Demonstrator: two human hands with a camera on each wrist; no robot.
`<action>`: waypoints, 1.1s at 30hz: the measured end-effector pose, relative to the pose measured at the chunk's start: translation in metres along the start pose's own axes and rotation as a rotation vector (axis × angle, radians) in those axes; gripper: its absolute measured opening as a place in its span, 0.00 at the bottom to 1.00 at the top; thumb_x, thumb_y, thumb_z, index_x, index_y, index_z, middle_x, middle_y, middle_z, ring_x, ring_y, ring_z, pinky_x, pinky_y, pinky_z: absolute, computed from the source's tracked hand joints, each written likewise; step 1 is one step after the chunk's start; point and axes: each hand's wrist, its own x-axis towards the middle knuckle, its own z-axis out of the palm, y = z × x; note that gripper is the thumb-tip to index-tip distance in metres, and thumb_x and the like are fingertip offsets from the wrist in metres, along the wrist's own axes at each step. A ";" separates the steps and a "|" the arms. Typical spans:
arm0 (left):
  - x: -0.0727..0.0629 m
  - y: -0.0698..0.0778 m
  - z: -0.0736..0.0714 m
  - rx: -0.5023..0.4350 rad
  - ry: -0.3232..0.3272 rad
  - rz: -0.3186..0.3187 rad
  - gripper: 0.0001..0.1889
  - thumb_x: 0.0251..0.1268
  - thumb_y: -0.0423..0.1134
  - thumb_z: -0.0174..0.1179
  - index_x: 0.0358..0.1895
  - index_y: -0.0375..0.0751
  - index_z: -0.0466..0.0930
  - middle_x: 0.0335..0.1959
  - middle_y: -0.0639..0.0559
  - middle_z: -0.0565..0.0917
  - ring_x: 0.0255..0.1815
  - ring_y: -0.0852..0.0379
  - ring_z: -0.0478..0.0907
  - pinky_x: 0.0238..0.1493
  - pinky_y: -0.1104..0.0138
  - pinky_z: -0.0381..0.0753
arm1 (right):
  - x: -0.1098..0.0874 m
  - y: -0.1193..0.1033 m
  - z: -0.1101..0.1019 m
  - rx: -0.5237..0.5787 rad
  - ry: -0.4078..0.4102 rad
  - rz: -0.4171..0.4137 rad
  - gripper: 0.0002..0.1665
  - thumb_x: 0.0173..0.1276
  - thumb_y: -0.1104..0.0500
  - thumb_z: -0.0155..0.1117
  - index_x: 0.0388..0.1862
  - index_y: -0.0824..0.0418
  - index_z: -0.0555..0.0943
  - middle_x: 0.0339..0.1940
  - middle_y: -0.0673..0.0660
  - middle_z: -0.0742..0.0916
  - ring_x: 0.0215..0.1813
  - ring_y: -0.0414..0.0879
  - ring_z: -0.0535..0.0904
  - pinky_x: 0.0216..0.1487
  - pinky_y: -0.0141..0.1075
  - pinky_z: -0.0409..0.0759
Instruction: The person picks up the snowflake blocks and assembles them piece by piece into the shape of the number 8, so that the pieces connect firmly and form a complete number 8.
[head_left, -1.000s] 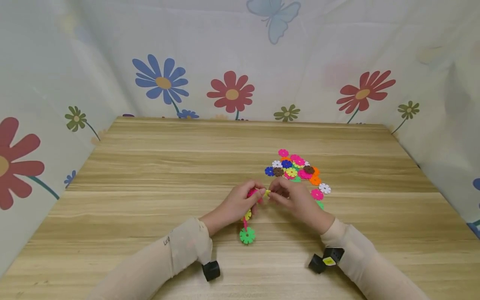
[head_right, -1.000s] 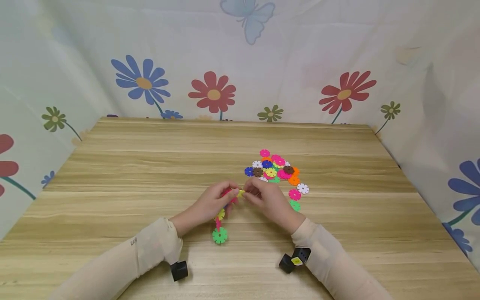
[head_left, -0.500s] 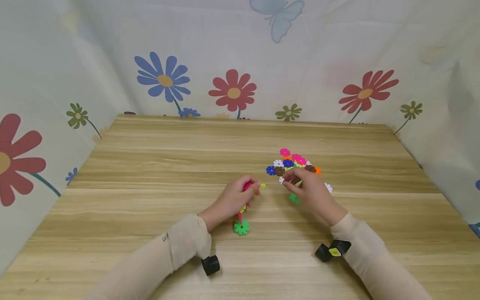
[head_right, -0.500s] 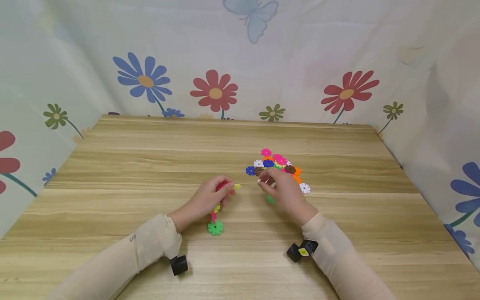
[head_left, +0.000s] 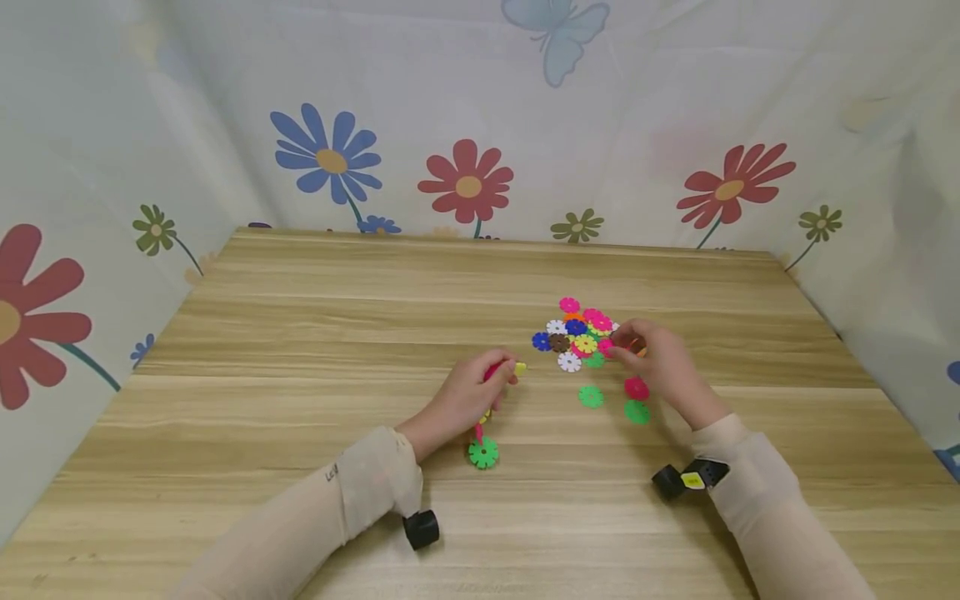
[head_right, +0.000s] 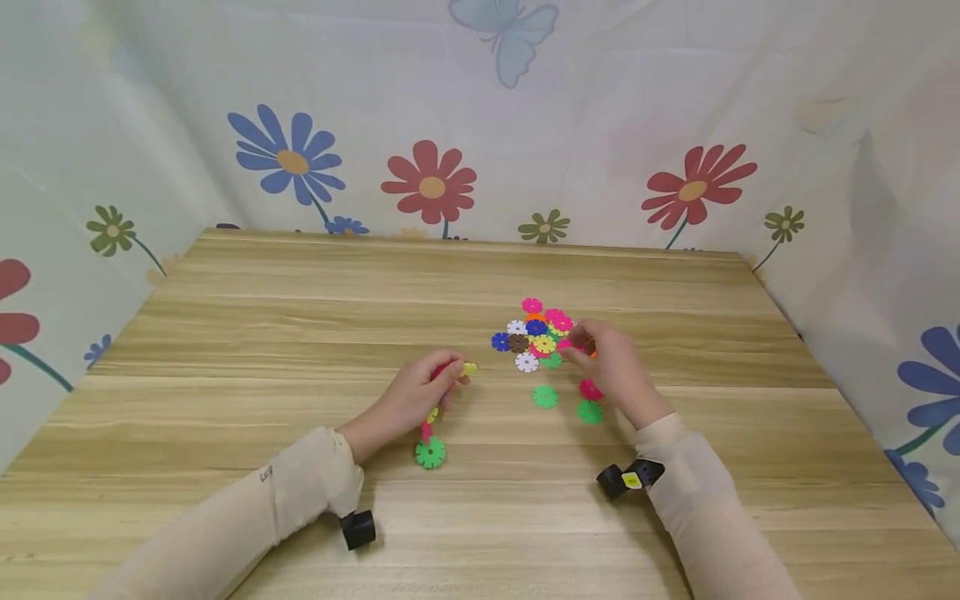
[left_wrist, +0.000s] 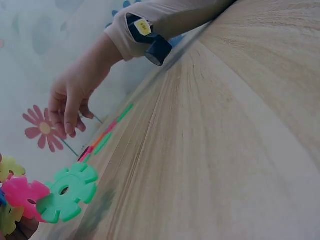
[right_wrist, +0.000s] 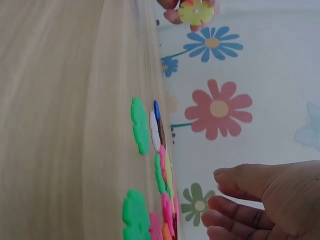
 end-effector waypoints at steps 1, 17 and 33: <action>0.000 0.000 0.000 0.003 0.001 0.002 0.15 0.76 0.42 0.46 0.53 0.39 0.78 0.35 0.42 0.84 0.17 0.60 0.70 0.19 0.72 0.68 | 0.000 0.002 -0.002 -0.007 -0.006 0.015 0.12 0.65 0.62 0.65 0.45 0.68 0.79 0.40 0.63 0.85 0.41 0.55 0.80 0.42 0.44 0.79; 0.001 -0.003 -0.001 -0.002 0.024 0.002 0.15 0.76 0.47 0.47 0.50 0.41 0.75 0.39 0.43 0.85 0.18 0.58 0.73 0.19 0.71 0.69 | 0.005 0.023 0.002 -0.084 -0.051 0.051 0.12 0.65 0.60 0.65 0.42 0.68 0.83 0.38 0.64 0.85 0.37 0.53 0.78 0.36 0.38 0.76; 0.004 -0.008 0.000 -0.012 0.026 0.030 0.13 0.77 0.44 0.45 0.43 0.39 0.76 0.26 0.41 0.82 0.16 0.60 0.71 0.20 0.71 0.69 | 0.011 0.025 0.017 -0.123 0.006 0.037 0.21 0.65 0.57 0.66 0.51 0.70 0.80 0.46 0.69 0.80 0.45 0.60 0.78 0.49 0.53 0.77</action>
